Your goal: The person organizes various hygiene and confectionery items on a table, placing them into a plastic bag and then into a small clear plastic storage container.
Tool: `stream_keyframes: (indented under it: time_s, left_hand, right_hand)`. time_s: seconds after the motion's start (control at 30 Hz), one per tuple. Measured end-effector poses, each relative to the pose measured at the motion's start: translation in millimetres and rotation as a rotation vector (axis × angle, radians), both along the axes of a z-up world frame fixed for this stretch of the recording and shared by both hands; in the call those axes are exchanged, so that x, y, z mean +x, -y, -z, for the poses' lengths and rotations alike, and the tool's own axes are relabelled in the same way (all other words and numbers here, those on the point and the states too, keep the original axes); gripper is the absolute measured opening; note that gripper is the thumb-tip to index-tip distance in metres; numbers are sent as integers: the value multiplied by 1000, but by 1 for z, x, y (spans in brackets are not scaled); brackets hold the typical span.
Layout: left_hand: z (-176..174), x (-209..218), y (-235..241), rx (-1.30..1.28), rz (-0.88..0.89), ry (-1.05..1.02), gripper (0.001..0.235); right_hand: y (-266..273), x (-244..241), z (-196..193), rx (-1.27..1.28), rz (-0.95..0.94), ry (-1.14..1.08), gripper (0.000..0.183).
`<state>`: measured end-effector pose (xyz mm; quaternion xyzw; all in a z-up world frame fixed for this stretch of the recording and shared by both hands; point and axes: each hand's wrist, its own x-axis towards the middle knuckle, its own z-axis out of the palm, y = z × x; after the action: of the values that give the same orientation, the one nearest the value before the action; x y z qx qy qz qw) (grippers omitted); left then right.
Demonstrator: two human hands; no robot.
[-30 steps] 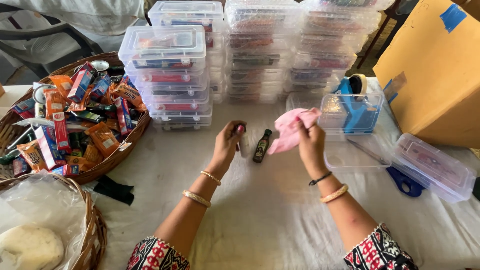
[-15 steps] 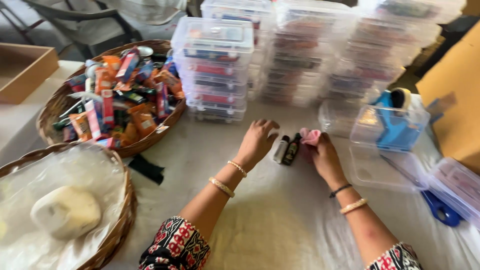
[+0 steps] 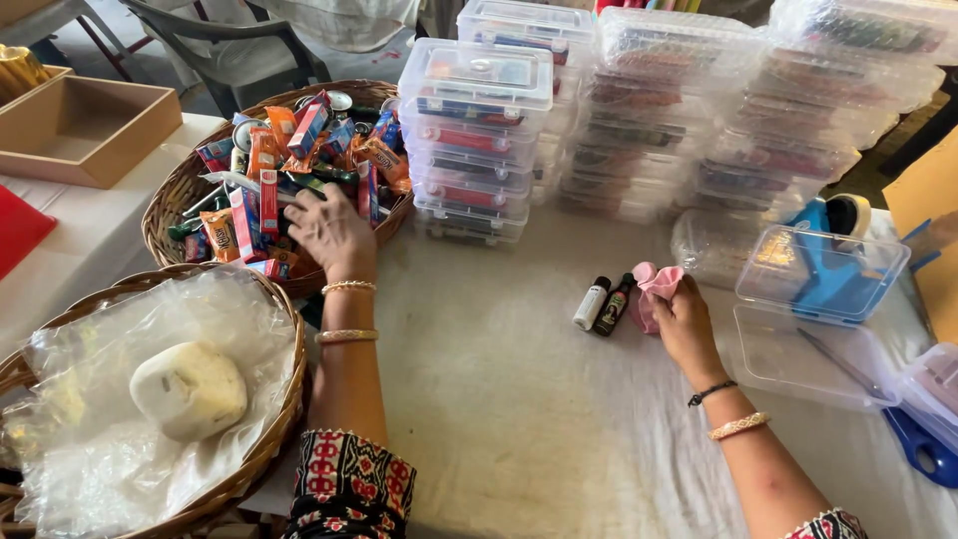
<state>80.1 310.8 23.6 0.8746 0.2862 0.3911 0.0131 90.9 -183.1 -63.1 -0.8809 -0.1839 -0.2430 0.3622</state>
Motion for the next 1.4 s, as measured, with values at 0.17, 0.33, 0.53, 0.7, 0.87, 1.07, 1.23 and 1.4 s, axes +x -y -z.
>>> stream_keyframes:
  time_s: [0.17,0.33,0.53,0.7,0.87,1.07,1.23,1.4]
  left_hand:
    - [28,14,-19,-79,-101,-174,21]
    - [27,12,-13,58,-43,-39,23]
    - [-27,-15,20,89,193,227,19]
    - [-42,-3,79,-338,652,506,18]
    - [-33,-34,215,-663,1396,442,10]
    - [-14,-98,290,-700,1432,79,32]
    - [-6,-96,298,-626,1416,125,44]
    - [-10,-100,297,-339,1393,179,57]
  right_hand:
    - [4,4,5,22,2,20,24]
    - [10,4,-2,101,17,41,20]
    - [17,4,-12,298,50,27,21]
    - [2,-14,-28,683,-56,-125,22]
    - [-57,-64,-48,989,-503,-538,44]
    - [-108,-117,-61,1047,-607,-599,58]
    - [-76,-81,1,758,-437,-353,53]
    - [-68,-78,-53,1132,-455,-460,45]
